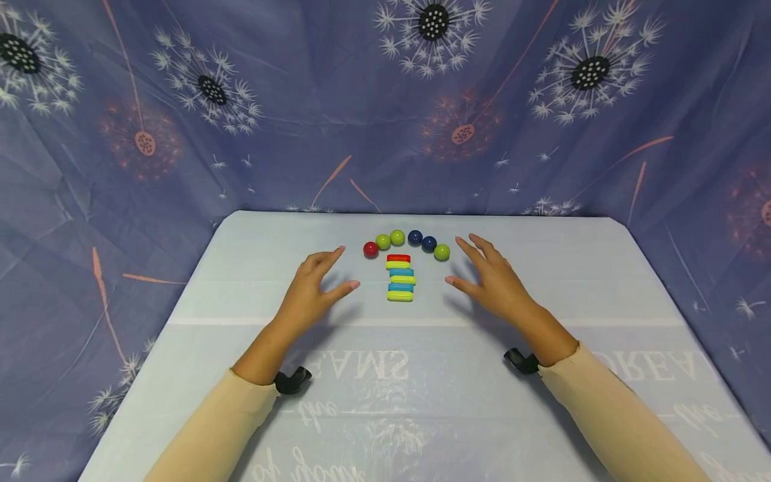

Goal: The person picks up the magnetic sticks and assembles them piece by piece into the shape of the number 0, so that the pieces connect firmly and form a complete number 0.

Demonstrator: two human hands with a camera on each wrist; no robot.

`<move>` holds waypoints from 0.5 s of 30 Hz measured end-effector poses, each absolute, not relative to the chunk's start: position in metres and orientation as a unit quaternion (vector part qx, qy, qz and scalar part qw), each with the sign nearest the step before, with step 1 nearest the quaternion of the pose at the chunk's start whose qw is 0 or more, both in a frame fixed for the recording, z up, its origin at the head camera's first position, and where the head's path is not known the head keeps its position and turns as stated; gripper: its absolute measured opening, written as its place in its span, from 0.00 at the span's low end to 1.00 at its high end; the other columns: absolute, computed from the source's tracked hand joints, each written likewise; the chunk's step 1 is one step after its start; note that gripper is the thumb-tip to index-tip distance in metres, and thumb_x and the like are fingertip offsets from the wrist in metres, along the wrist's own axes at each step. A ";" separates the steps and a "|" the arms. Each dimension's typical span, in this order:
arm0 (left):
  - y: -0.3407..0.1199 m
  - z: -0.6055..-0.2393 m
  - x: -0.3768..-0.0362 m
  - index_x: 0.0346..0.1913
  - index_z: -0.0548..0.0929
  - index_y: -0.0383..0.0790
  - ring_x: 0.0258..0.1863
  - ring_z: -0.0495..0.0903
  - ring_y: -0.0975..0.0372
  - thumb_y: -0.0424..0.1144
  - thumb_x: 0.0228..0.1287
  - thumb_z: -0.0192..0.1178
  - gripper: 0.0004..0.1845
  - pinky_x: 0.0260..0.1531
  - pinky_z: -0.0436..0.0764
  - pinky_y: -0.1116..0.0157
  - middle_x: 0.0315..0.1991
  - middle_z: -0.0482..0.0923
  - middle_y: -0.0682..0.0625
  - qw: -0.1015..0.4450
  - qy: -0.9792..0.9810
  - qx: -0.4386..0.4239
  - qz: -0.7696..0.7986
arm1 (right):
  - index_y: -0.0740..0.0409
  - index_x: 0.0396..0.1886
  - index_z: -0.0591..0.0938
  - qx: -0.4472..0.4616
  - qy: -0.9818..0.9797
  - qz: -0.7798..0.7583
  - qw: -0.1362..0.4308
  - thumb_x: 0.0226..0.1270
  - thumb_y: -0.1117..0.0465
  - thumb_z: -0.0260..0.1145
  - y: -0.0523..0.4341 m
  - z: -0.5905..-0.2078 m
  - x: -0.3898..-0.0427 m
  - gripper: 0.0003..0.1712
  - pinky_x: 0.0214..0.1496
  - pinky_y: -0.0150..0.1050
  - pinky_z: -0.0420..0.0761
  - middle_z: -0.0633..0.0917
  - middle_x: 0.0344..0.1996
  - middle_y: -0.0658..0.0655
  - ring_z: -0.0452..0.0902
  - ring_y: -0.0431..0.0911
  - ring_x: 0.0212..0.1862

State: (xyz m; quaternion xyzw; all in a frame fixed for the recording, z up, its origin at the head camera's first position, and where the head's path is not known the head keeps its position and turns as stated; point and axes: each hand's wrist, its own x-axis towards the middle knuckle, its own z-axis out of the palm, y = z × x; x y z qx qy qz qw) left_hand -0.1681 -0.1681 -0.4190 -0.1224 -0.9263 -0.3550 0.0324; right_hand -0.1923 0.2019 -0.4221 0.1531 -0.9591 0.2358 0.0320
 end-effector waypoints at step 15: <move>-0.141 -0.428 -0.169 0.70 0.76 0.54 0.57 0.80 0.48 0.56 0.64 0.68 0.32 0.55 0.82 0.51 0.62 0.76 0.46 0.011 -0.910 -0.151 -0.387 | 0.43 0.79 0.62 0.147 -0.933 0.326 -0.045 0.68 0.43 0.70 0.196 -0.437 -0.214 0.44 0.75 0.65 0.62 0.59 0.78 0.61 0.60 0.63 0.77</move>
